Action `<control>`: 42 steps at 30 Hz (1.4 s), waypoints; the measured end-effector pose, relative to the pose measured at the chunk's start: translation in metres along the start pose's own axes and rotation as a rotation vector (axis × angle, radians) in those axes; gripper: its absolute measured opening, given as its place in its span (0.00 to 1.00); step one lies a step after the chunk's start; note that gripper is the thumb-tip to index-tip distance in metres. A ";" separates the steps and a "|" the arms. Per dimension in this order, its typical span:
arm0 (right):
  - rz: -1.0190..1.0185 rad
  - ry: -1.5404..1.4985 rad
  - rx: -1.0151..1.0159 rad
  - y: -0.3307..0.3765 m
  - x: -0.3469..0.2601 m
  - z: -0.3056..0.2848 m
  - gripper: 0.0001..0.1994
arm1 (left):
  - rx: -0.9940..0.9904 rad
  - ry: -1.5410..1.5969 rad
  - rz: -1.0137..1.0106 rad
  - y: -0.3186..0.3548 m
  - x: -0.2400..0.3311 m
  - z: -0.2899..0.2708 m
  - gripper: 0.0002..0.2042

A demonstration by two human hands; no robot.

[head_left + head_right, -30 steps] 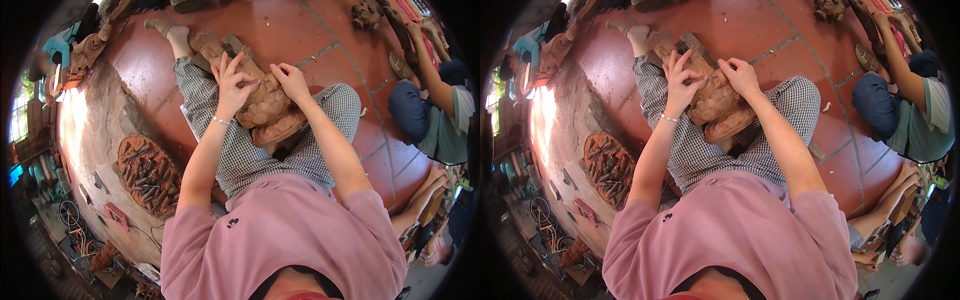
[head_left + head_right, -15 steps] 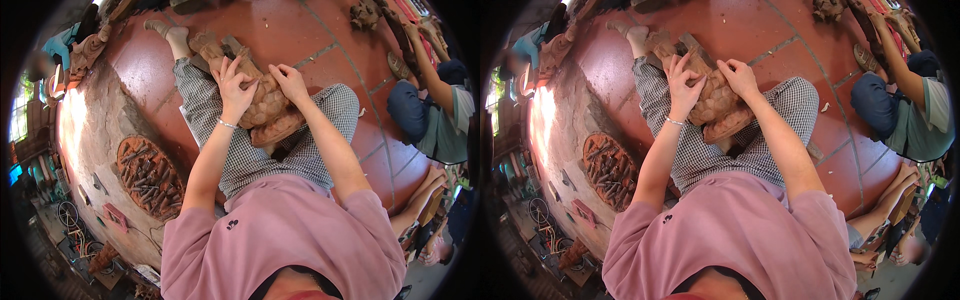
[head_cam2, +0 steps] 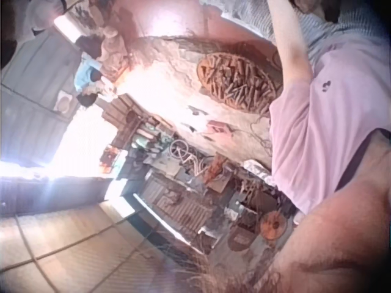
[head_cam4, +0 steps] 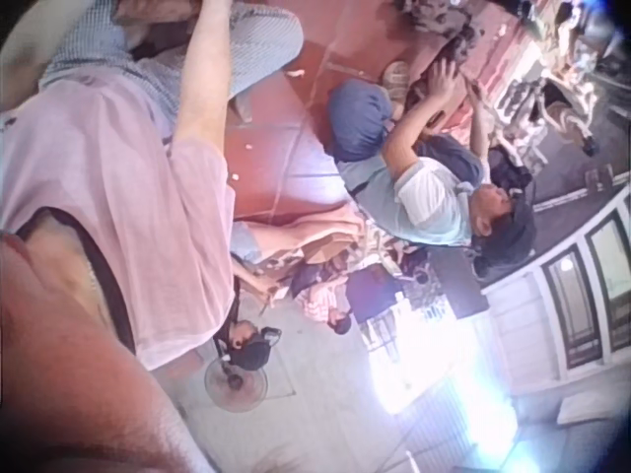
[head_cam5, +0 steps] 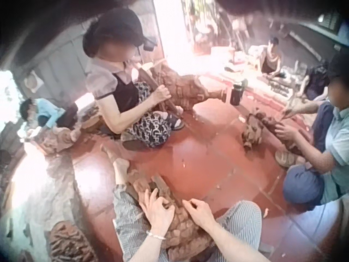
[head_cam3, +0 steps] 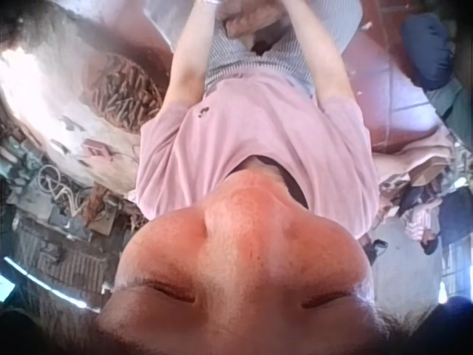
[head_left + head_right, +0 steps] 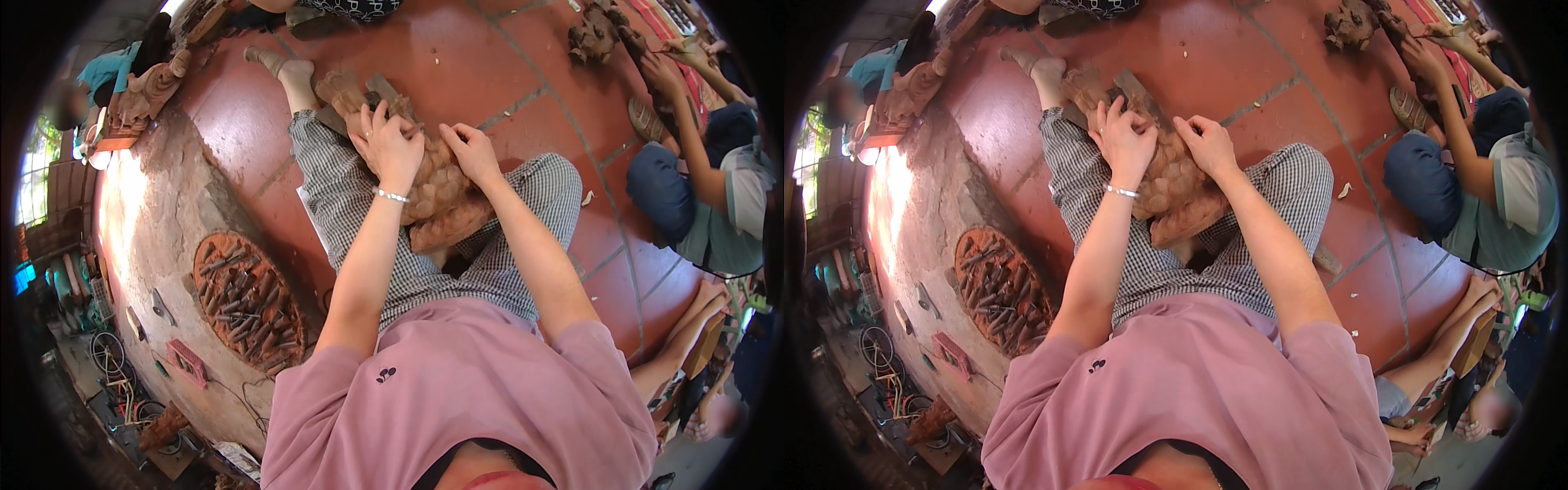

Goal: The person sits on the floor and carves a wooden object using a small tool. They hold the wood steady with one hand while shaping its surface with the other, occasionally adjusting their grip and the object's orientation.

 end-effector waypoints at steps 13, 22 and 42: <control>-0.008 -0.022 0.011 0.000 -0.001 0.000 0.23 | 0.006 0.015 0.020 0.000 -0.006 0.004 0.06; -0.011 -0.196 -0.057 -0.005 0.004 0.003 0.21 | 0.165 0.340 0.113 0.055 -0.072 -0.042 0.06; -0.057 -0.038 0.033 -0.004 0.003 0.002 0.21 | -0.021 0.295 0.529 0.011 -0.029 -0.021 0.07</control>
Point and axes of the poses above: each hand's wrist, its own y-axis away from the middle knuckle, its own z-axis out of the palm, x = y × z, the point moved 6 cm from there along -y, towards the middle knuckle, and after that the axes turned 14 degrees about z, right-handed, at the moved point
